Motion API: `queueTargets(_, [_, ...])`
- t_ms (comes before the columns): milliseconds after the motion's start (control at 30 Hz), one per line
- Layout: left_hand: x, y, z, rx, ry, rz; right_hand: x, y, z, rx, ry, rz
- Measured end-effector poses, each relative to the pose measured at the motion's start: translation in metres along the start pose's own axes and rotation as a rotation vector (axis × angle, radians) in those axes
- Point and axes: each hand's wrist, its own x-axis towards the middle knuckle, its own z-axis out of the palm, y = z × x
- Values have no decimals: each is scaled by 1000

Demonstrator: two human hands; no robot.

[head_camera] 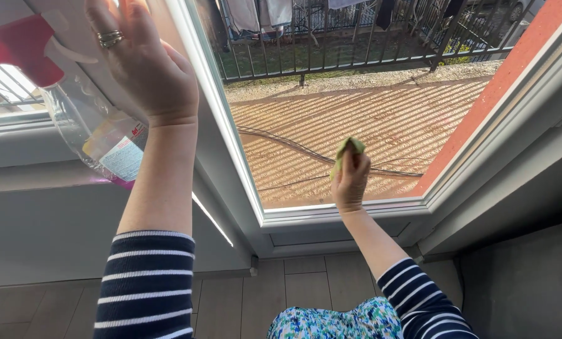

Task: Wiping the glass pane of a balcony door using a cleaning cloth.

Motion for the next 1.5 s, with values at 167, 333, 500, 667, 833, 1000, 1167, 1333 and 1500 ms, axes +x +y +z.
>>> queueTargets(167, [5, 4, -3, -42, 5, 2, -18, -12, 6, -252, -455, -595])
queueTargets(333, [2, 0, 3, -3, -16, -22, 62, 15, -28, -239, -289, -626])
queueTargets(500, [-1, -3, 4, 37, -109, -68, 176, 12, -80, -227, 58, -347])
queueTargets(667, [-2, -1, 3, 28, -98, -86, 221, -22, -82, 8, 291, -256])
queueTargets(833, [-1, -1, 3, 27, -109, -80, 145, -60, -8, -131, 108, -379])
queueTargets(1000, [-4, -5, 7, 30, -98, -60, 40, -42, 30, -228, -223, -570])
queueTargets(1167, [-4, -3, 8, 96, -95, -59, 9, -1, -1, -369, -474, -933])
queueTargets(1333, [-8, -6, 14, 105, -102, -72, 74, 3, -50, -187, -396, -774])
queueTargets(1500, [-7, -6, 14, 101, -90, -62, 165, -4, -68, -211, -39, -552])
